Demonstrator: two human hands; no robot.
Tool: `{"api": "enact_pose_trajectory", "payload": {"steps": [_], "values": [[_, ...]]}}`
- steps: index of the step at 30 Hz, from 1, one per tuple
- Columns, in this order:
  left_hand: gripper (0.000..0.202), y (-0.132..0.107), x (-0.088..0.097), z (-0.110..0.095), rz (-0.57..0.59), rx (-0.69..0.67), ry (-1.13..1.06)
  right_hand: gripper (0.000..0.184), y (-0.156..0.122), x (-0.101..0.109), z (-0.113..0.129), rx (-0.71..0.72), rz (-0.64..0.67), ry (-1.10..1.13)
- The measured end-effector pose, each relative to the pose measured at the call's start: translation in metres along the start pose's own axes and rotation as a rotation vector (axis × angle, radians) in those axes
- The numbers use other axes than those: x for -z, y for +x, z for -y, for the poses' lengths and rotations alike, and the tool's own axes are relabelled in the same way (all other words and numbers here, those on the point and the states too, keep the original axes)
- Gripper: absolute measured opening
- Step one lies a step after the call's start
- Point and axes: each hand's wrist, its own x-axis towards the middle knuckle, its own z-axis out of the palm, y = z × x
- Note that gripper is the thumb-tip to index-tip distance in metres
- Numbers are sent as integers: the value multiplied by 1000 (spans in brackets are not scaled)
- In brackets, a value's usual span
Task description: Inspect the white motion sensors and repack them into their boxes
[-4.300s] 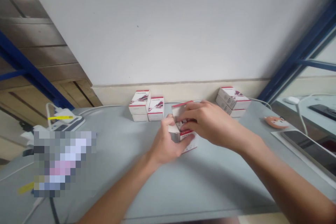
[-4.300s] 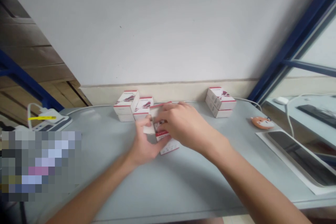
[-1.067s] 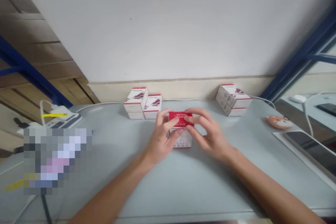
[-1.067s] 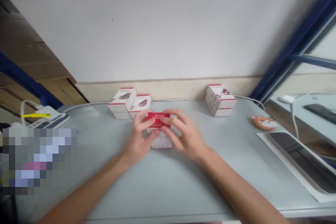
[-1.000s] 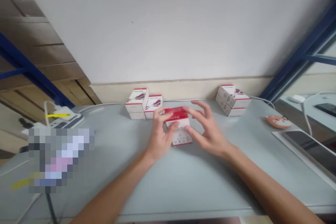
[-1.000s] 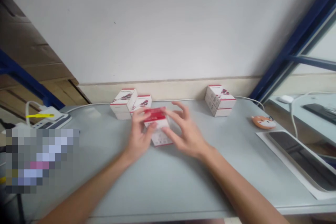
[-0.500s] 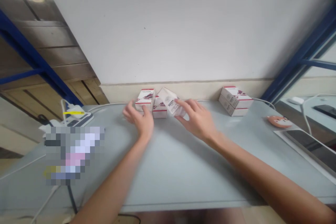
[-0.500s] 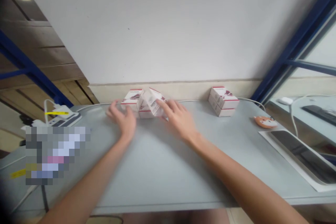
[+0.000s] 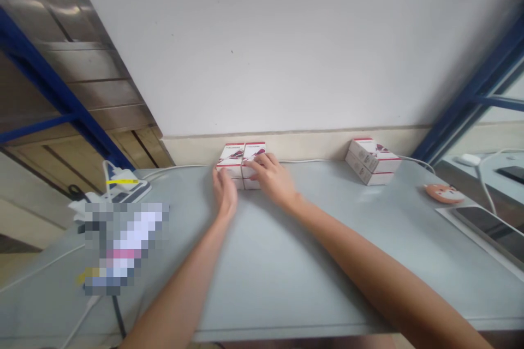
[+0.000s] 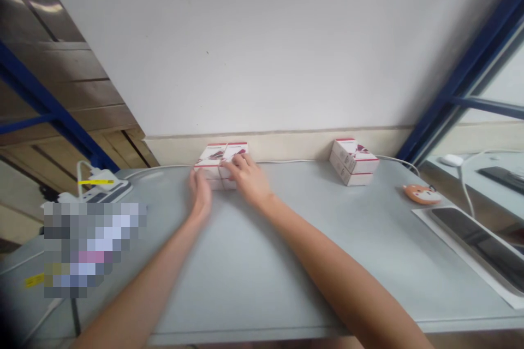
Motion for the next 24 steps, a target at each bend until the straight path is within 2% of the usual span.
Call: {"api": "enact_pose_trajectory", "payload": {"steps": [4,7,9,11,13,14,15,17,19,22,24], "values": [[40,3,3,0,9,-7,10,38,-1,11,-1,3,24,44],[37,7,6,-2,33,-9,22,43,-10,39,-17,43,17,78],[37,7,8,-7,30,-28,32,40,-26,66,-41,17,-34,-10],[48,1,8,-15,-19,-77,44,36,-48,94,-74,-72,-112,-157],[61,-11,7,-25,-92,-169,69,35,-75,118,-111,-237,-194,-311],[61,-19,6,-30,-125,-266,108,35,-89,127,-129,-336,-228,-383],[58,-29,3,-34,-107,-361,126,37,-102,135,-145,-449,-255,-447],[52,-51,-2,-39,22,-478,105,49,-125,145,-171,-662,-268,-528],[47,-74,-8,-40,160,-523,110,61,-141,150,-185,-832,-233,-516],[40,-104,-12,-36,371,-583,126,66,-145,153,-185,-911,-236,-443],[35,-116,-13,-33,513,-598,115,62,-138,154,-176,-912,-336,-334]]}}
